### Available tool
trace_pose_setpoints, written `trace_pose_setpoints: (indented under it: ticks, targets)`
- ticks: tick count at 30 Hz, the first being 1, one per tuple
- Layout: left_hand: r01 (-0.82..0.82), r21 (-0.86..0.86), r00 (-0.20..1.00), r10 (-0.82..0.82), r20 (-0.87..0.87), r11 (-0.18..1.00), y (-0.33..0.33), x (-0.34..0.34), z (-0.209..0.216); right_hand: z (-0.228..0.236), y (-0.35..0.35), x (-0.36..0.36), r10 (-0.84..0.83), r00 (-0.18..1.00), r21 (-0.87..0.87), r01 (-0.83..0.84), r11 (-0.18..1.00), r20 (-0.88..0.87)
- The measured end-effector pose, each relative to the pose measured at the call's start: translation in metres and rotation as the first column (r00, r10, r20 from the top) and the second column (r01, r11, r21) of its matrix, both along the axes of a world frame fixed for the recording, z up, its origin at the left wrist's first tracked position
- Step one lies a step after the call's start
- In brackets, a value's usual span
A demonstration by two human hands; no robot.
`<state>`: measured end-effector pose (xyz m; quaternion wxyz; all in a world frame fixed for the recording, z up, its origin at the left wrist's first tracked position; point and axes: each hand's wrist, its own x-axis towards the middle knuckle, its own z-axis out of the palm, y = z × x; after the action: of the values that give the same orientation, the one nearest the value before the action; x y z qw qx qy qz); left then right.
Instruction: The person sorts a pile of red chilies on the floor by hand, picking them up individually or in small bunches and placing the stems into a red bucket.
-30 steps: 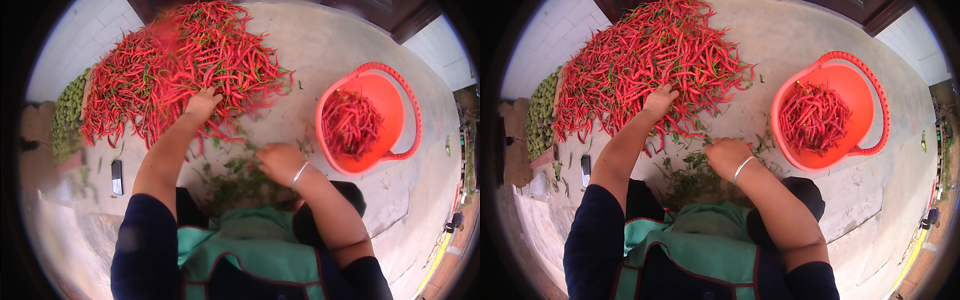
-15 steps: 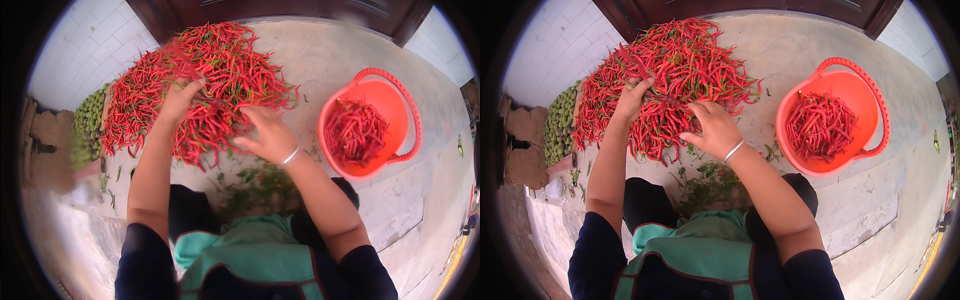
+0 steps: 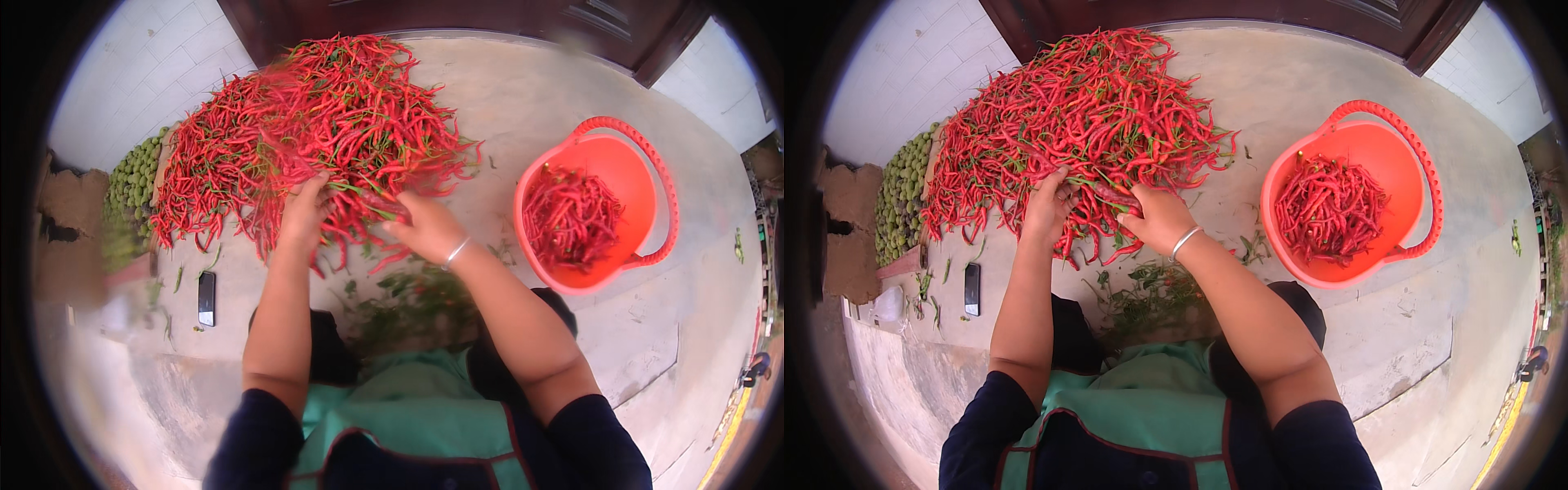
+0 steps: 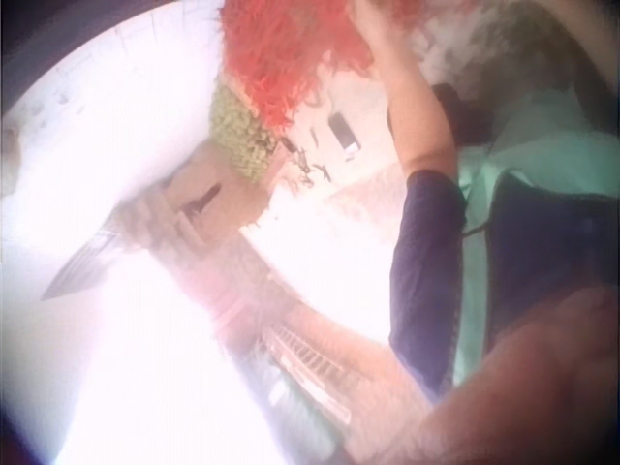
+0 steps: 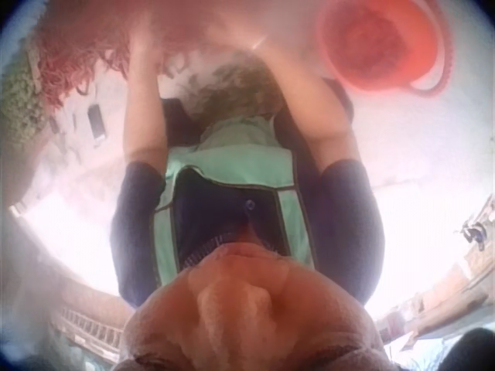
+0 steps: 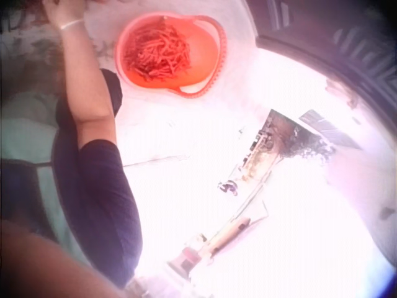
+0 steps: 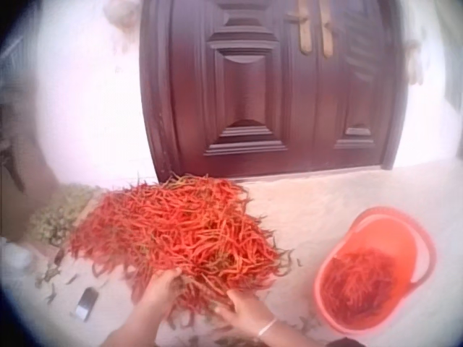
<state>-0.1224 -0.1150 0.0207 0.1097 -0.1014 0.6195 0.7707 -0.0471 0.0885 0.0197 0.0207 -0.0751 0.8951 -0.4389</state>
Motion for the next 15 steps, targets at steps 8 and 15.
trace_pose_setpoints:
  ticks: [8,15]
  targets:
    - [0.032,0.052,0.995,-0.037,0.096,0.998,-0.017,-0.036,-0.019,-0.023,-0.007,-0.023,-0.068,0.981,-0.248,0.113,0.962,0.184]
    - [0.184,0.178,0.962,-0.214,0.168,0.967,-0.003,-0.029,-0.028,-0.027,-0.013,-0.037,-0.113,0.936,-0.642,0.312,0.700,0.332]
